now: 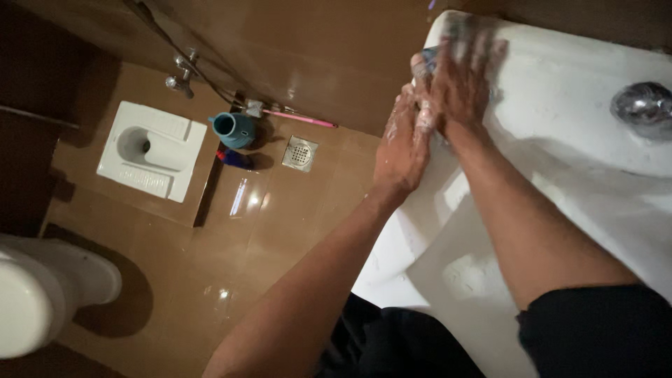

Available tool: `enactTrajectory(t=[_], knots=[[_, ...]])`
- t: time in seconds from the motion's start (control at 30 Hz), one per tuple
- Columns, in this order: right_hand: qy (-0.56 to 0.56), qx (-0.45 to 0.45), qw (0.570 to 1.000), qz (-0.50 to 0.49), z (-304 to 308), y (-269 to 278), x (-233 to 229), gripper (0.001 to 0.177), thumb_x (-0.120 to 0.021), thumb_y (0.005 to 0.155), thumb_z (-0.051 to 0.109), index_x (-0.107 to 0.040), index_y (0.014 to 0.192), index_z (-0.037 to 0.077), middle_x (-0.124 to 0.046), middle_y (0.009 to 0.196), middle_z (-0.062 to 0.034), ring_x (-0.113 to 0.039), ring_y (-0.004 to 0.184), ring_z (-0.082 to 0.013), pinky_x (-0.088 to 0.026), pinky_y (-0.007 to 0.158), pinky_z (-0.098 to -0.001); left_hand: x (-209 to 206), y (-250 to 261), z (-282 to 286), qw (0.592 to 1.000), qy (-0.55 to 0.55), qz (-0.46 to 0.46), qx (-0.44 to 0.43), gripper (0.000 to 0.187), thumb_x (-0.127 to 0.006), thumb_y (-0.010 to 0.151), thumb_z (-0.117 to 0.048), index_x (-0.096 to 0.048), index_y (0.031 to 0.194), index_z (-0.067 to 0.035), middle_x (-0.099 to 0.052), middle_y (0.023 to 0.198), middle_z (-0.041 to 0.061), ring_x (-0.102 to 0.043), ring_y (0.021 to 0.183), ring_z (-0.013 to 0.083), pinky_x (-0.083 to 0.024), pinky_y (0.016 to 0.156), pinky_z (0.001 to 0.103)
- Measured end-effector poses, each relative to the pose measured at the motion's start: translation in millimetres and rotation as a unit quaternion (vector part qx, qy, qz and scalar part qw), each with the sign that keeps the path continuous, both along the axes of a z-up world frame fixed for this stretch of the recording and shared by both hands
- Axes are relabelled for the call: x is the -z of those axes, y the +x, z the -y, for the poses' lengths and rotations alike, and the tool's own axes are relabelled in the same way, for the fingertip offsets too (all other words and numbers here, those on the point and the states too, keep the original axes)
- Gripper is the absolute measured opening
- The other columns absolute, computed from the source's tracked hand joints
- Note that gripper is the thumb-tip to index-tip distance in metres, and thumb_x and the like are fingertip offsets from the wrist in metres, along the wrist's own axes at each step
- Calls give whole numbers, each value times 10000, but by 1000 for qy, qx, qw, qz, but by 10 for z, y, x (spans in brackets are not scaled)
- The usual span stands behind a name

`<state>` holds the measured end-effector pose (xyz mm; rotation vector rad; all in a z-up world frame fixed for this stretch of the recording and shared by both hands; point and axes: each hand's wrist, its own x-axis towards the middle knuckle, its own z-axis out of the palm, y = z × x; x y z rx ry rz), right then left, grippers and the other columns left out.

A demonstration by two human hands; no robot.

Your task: The person scrubs a white bathroom sink with a soapy cloth, cleaning the basin, faucet, and surrounding surfaces. They then rinse the cloth under running water and fill a small turquoise cup with water from the tap.

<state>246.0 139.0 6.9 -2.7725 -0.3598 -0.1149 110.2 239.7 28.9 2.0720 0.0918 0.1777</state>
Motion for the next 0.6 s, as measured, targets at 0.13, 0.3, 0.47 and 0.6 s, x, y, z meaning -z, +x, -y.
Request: enactTrajectory(t=[0.13,0.3,0.47,0.6], knots=[[-37,-127,991,18,423,-92,-264,609,-402,1102,451,-367,1667,226,-216,1745,-143,-55,1632,-396,29,1283,-653,-42,-61,28,1000,6,-2,9,712,-226,1106,-498,-226,1636,-22,-234,1715,182,-194,1602,336,-169,1299,421],[-20,-53,990,131,886,-347,-407,723,-526,1129,355,-279,1717,14,-301,1761,-257,-148,1587,-474,-29,1229,-663,-24,-71,24,1000,13,-27,5,740,-228,1093,-531,-203,1633,-26,-225,1711,179,-178,1598,332,-161,1295,423],[122,340,928,-85,887,-493,-292,808,-457,1057,485,-211,1647,-9,-277,1649,-351,-254,1536,-488,-183,1250,-561,11,-206,-46,1000,-5,-9,10,732,-237,1097,-536,-214,1642,-48,-221,1717,178,-181,1599,342,-169,1296,425],[-1,346,938,24,871,-349,-236,933,-468,1178,590,-132,1613,-163,-152,1662,-422,-139,1522,-580,-60,1265,-593,-9,-353,-31,994,-99,-17,-54,704,-273,1075,-549,-416,1558,-58,-423,1621,170,-370,1519,333,-292,1240,410]])
